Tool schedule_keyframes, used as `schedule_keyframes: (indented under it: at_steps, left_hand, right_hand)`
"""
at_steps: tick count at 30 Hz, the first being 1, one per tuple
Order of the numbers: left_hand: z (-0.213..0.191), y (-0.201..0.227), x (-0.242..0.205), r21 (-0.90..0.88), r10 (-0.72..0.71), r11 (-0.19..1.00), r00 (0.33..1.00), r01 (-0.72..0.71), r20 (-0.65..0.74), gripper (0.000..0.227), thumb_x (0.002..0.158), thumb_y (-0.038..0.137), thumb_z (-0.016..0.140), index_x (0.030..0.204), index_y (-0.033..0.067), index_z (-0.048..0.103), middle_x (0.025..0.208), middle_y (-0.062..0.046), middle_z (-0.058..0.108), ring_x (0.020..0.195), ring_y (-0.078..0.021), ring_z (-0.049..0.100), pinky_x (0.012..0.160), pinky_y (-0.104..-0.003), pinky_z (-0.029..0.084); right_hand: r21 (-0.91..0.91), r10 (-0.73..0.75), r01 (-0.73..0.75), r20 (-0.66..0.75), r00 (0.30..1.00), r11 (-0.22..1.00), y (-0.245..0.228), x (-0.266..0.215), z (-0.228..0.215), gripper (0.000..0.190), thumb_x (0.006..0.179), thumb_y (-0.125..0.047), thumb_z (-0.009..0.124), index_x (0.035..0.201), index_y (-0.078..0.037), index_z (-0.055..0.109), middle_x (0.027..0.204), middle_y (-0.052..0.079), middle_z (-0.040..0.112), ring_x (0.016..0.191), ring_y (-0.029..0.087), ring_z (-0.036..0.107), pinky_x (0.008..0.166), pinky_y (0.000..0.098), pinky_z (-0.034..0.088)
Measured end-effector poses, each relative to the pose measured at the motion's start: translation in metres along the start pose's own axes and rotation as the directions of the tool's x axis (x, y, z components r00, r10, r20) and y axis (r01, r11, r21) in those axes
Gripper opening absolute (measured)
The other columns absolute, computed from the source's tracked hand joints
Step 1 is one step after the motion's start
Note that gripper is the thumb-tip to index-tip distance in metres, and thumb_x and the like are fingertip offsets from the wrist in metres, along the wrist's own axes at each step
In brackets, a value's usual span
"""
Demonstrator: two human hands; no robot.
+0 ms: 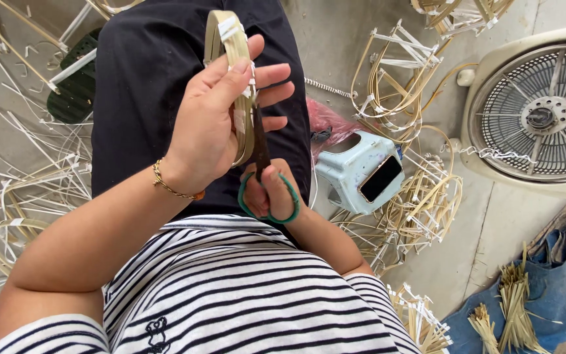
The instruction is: The recorder is assembling and cutting components for circular bamboo frames, likely for furniture or lighting.
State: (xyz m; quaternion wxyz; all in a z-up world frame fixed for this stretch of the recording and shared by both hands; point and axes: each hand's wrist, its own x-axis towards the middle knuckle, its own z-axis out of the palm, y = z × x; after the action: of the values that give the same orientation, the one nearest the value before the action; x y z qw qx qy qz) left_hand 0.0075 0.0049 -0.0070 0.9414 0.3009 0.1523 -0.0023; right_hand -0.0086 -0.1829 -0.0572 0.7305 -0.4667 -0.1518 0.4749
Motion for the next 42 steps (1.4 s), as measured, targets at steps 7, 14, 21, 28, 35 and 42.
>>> schedule_keyframes:
  at_steps: [7,14,21,28,35,42]
  left_hand:
    - [-0.015,0.000,0.005,-0.012,-0.057,0.998,0.997,0.057,0.059,0.053,0.110,0.016,0.047,0.159,-0.0028,0.040,0.136,-0.016,0.068,0.122,-0.0203,0.068,0.101,-0.037,0.057]
    - [-0.025,0.031,0.004,0.529,-0.134,0.847,0.947,-0.043,0.292,0.045,0.104,0.009,0.053,0.149,0.0088,0.052,0.103,-0.010,0.075,0.084,-0.0167,0.067,0.081,-0.030,0.057]
    - [-0.041,0.020,-0.001,0.885,-0.085,0.352,0.931,-0.305,0.355,0.037,0.094,0.010,0.061,0.131,0.0111,0.068,0.086,-0.002,0.076,0.077,-0.0107,0.072,0.070,-0.027,0.055]
    - [-0.051,-0.019,-0.012,0.791,-0.060,-0.288,0.835,-0.540,0.547,0.044,0.086,0.007,0.068,0.130,0.0160,0.068,0.077,-0.002,0.068,0.078,-0.0221,0.068,0.082,-0.039,0.051]
    - [-0.049,-0.010,-0.021,0.659,-0.039,-0.452,0.751,-0.601,0.659,0.050,0.087,0.011,0.067,0.137,0.0147,0.065,0.112,0.002,0.074,0.103,-0.0173,0.068,0.106,-0.048,0.042]
    - [-0.040,0.003,-0.030,0.566,-0.102,-0.432,0.662,-0.702,0.743,0.031,0.092,0.016,0.068,0.123,0.0177,0.071,0.114,0.002,0.075,0.112,-0.0170,0.068,0.122,-0.051,0.032]
  right_hand:
    - [0.294,-0.025,0.023,0.003,1.000,0.956,-0.026,-0.003,-0.054,0.069,0.101,-0.072,0.053,0.070,-0.011,0.050,0.054,-0.001,0.046,0.043,0.011,0.050,0.046,0.0280,0.046]
    - [-0.833,-0.416,-0.541,-0.534,0.736,0.112,0.042,0.005,-0.256,0.050,0.080,-0.041,0.081,0.112,-0.005,0.067,0.102,0.019,0.064,0.091,0.036,0.064,0.080,0.0439,0.051]
    - [-0.771,-0.204,-0.457,-0.583,0.786,0.444,0.093,0.006,-0.286,0.044,0.094,-0.035,0.072,0.124,-0.003,0.072,0.115,0.018,0.075,0.108,0.033,0.070,0.094,0.0399,0.054]
    - [0.003,-0.255,0.260,-0.179,0.950,0.966,-0.015,0.036,-0.110,0.055,0.110,-0.041,0.042,0.144,-0.001,0.056,0.129,0.013,0.070,0.113,0.021,0.068,0.097,0.0337,0.055]
    - [0.371,-0.246,0.222,0.018,0.969,0.902,0.004,0.037,-0.128,0.029,0.117,-0.028,0.047,0.125,-0.003,0.058,0.107,0.010,0.067,0.104,0.023,0.070,0.094,0.0384,0.056]
    - [0.456,0.014,0.022,-0.076,0.997,0.889,0.027,0.013,-0.165,0.027,0.114,-0.030,0.046,0.115,-0.006,0.057,0.102,0.010,0.068,0.099,0.026,0.074,0.080,0.0436,0.062]
